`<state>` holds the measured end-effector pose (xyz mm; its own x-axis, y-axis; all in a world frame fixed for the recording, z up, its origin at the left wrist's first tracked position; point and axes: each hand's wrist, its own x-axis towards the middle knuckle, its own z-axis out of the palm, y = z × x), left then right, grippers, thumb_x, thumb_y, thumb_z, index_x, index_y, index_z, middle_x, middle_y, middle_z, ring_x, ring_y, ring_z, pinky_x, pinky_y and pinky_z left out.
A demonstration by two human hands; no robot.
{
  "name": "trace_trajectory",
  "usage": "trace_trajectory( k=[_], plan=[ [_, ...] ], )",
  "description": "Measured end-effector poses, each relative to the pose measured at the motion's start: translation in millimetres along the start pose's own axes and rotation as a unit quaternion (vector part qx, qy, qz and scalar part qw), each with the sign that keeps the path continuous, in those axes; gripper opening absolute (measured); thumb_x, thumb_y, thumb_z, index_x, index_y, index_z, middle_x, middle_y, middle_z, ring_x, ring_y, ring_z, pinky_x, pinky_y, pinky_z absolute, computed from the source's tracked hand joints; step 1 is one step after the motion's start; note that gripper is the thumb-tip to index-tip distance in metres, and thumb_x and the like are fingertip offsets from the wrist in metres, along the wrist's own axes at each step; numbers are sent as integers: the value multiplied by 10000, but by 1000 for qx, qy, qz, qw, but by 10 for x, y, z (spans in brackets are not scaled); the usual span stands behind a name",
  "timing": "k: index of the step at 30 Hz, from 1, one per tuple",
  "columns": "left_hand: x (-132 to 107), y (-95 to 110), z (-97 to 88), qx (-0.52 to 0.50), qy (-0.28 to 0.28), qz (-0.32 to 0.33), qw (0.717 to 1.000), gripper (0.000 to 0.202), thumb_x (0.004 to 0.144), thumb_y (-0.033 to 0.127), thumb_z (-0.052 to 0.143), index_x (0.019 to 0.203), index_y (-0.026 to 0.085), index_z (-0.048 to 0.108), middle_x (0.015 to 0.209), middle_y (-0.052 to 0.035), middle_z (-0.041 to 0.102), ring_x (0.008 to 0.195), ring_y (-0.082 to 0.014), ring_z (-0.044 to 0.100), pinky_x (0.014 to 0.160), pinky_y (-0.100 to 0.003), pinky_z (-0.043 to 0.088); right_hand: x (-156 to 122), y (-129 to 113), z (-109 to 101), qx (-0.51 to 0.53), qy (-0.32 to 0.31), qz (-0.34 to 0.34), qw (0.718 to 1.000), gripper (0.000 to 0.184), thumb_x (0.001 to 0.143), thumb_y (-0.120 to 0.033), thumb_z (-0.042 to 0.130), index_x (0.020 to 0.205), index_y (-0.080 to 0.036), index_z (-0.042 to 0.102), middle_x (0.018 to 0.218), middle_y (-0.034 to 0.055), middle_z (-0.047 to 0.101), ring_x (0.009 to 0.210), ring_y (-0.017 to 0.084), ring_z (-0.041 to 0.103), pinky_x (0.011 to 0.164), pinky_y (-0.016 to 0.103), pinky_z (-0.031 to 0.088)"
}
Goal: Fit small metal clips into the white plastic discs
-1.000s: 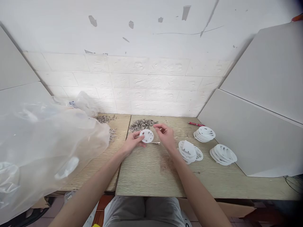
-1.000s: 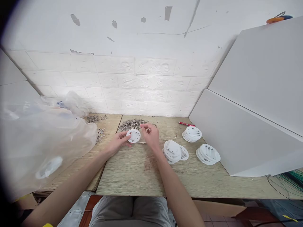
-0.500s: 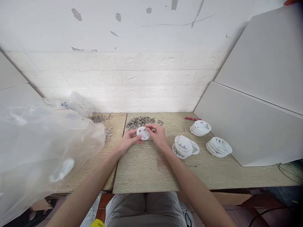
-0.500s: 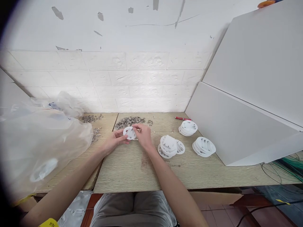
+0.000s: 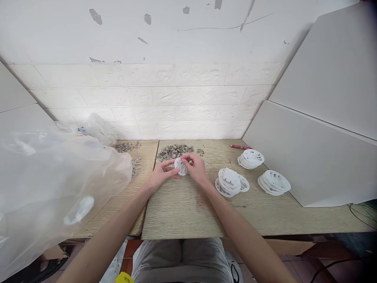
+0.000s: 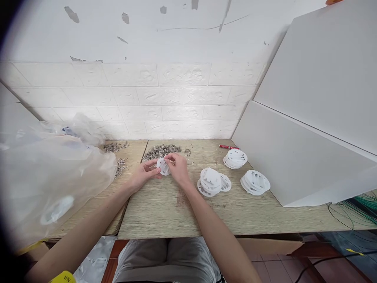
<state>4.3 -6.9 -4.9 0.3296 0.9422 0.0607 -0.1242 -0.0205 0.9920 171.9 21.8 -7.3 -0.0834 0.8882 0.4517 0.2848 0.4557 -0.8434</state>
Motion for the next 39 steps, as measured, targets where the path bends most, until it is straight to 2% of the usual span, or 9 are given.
trace_trajectory(
  k=[8,17,21,25,28,31,35,37,39],
  plan=[
    [-2,26,6,7,-2,5,1000,542,716,360,770,1204,171,626,1140,-114,674,996,-243,631,710,-326,567,6,-2,-14,-19,-13,27,999,135,825,-270,508,846,-187,612,908,58,647,806,179,577,710,311,459],
    [-120,205,17,18,27,47,998,589,713,361,769,1254,196,606,1163,-113,667,1007,-249,633,790,-388,570,13,-105,-71,100,-68,31,992,189,831,-379,557,871,-197,586,861,48,623,738,160,556,621,275,439],
    [-338,307,-86,54,154,81,983,495,805,448,668,1218,178,629,1134,-121,686,1002,-249,656,936,-451,520,30,-117,-102,202,-93,68,973,277,773,-454,652,855,-196,597,786,32,610,700,150,551,618,271,449],
    [-807,283,-265,180,323,103,924,418,849,436,608,1210,227,621,1288,-94,619,1150,-248,601,1019,-426,464,44,-93,-110,234,-78,79,966,327,731,-494,706,832,-195,623,750,19,590,674,133,523,603,257,435],
    [-1115,250,-438,283,394,88,870,402,874,425,551,1219,229,613,1314,-82,605,1218,-257,556,1060,-436,424,49,-75,-110,240,-70,80,965,340,714,-503,723,823,-193,637,745,17,593,668,129,517,597,255,428],
    [-1226,253,-637,410,401,42,818,433,880,406,501,1268,230,580,1325,-74,597,1256,-277,518,1057,-461,416,48,-67,-112,238,-75,86,964,346,705,-503,730,827,-190,646,751,21,606,671,132,525,599,259,433],
    [-1174,236,-976,546,353,47,759,446,879,364,429,1256,184,584,1367,-108,555,1320,-277,450,1114,-470,343,37,-67,-115,220,-80,85,968,350,718,-514,710,839,-189,654,763,30,613,673,138,532,599,265,446],
    [-1159,204,-1180,596,349,31,723,456,882,351,403,1266,177,577,1443,-125,472,1366,-298,392,1129,-501,303,35,-67,-113,212,-78,85,971,358,717,-523,704,839,-190,653,771,37,622,687,145,543,610,271,456],
    [-1185,185,-1386,619,346,-10,705,490,887,354,391,1318,175,539,1497,-144,392,1342,-325,419,1084,-510,356,37,-66,-110,208,-76,88,971,364,704,-524,713,834,-190,651,773,39,631,699,151,553,622,276,463]
  ],
)
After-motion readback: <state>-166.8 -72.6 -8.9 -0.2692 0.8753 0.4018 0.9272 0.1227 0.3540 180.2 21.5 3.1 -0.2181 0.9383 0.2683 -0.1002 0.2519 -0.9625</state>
